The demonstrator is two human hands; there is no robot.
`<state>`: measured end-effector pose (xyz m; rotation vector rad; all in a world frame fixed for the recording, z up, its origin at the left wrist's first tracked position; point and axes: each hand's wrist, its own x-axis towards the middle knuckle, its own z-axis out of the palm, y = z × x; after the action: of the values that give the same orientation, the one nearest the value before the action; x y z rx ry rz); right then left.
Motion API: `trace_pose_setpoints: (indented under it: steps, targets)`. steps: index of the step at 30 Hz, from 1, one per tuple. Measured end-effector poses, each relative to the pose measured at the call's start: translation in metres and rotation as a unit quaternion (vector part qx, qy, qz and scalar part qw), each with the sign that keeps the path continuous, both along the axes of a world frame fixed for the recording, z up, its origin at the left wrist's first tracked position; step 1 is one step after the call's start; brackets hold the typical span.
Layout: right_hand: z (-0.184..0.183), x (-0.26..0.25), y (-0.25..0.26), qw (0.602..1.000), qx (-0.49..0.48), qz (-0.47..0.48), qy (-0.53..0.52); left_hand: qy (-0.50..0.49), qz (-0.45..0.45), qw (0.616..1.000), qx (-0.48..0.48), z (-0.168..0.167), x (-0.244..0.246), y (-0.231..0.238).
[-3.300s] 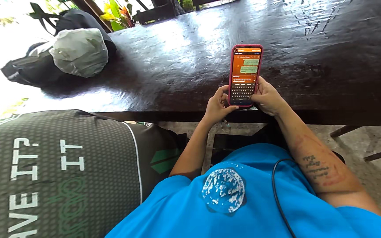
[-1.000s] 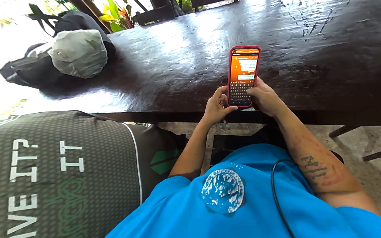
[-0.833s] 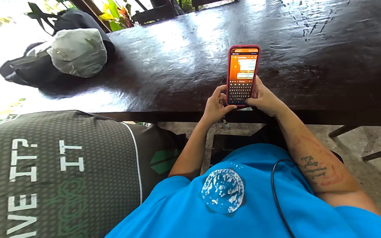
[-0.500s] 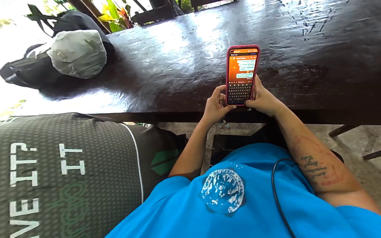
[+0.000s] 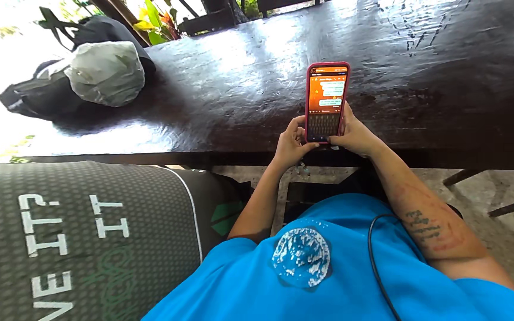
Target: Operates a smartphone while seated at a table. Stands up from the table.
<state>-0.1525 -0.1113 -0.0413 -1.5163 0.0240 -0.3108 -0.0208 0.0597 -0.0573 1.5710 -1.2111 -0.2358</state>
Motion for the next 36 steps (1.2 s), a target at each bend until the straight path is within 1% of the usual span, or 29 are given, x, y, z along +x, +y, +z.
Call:
trace_pose_setpoints:
  steps: [9,15,19,36]
  targets:
    - [0.0009,-0.0012,0.0,1.0,0.008,0.003,0.005,0.004,-0.002,1.0,-0.002,0.0014,-0.0012,0.0002]
    - [-0.0011,0.0002,-0.0012,1.0,0.013,0.008,-0.009,0.001,-0.003,1.0,-0.003,0.001,-0.0007,-0.0001]
    - [-0.0058,0.0028,-0.003,0.999,0.033,0.016,-0.022,0.012,-0.009,1.0,-0.007,0.0008,-0.0009,0.0002]
    - [-0.0036,0.0004,-0.0027,0.999,0.026,0.014,-0.014,-0.001,-0.004,1.0,-0.003,0.0017,-0.0021,0.0005]
